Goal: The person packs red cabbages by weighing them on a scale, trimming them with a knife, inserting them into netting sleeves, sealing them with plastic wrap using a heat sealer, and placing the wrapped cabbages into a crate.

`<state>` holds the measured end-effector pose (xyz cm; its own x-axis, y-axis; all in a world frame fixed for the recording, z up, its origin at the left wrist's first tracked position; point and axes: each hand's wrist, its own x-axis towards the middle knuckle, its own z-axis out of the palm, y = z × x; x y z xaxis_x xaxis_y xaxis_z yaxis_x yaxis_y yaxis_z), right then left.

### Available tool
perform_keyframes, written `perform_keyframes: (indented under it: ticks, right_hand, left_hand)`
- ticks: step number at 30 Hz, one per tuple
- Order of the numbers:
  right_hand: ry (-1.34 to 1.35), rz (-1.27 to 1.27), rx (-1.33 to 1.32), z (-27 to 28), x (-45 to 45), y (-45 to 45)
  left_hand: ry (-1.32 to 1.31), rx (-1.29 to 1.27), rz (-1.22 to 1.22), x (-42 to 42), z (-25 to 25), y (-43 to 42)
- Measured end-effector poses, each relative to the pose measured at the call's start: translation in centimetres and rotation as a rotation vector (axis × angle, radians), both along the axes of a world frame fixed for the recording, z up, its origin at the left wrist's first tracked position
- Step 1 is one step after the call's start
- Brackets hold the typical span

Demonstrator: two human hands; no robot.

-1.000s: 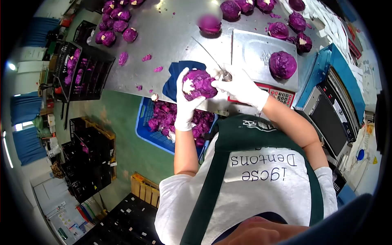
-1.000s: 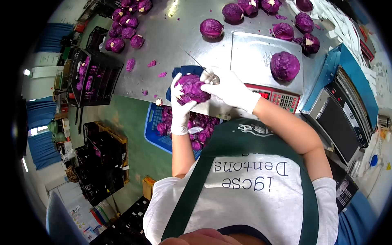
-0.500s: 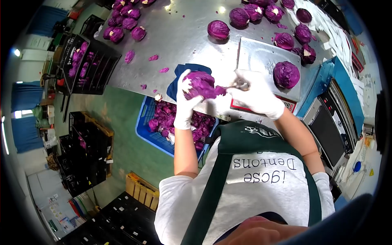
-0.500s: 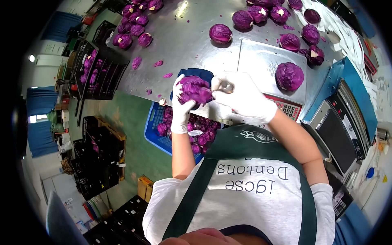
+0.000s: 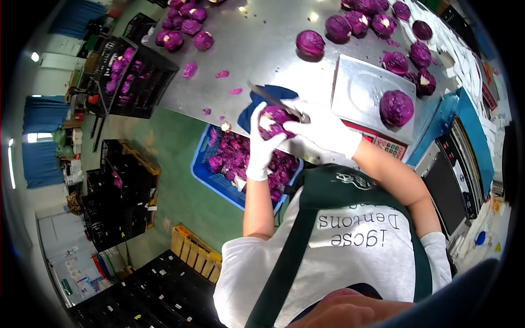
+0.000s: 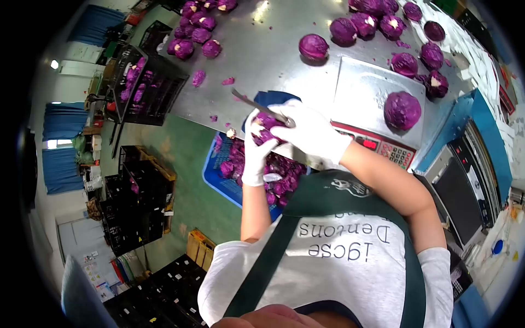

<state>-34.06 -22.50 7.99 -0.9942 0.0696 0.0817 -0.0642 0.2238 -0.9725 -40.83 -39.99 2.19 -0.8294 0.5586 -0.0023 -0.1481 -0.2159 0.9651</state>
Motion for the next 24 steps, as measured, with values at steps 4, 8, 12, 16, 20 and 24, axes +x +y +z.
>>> perform_keyframes:
  ticks: [4,8,12,16,20,24]
  right_hand:
    - [-0.054,-0.053,-0.042,-1.2,0.6,-0.4]
    - [-0.06,-0.046,-0.074,-1.5,0.1,0.1]
    - [-0.275,0.11,-0.227,-1.9,1.0,2.9]
    - [-0.355,0.09,-0.156,-0.4,2.2,3.2]
    - [-0.267,0.04,0.117,1.1,2.8,2.9]
    - [-0.364,0.292,-0.72,6.2,5.3,4.3]
  left_hand:
    - [0.17,-0.101,-0.03,-0.3,-0.1,-0.3]
    - [0.129,-0.125,-0.075,0.6,3.5,0.4]
    - [0.292,-0.281,-0.138,0.4,3.0,0.7]
    - [0.278,-0.306,-0.18,0.5,2.4,1.2]
    - [0.319,-0.287,-0.162,0.4,2.2,1.7]
    - [0.229,-0.276,-0.044,-0.2,1.1,1.9]
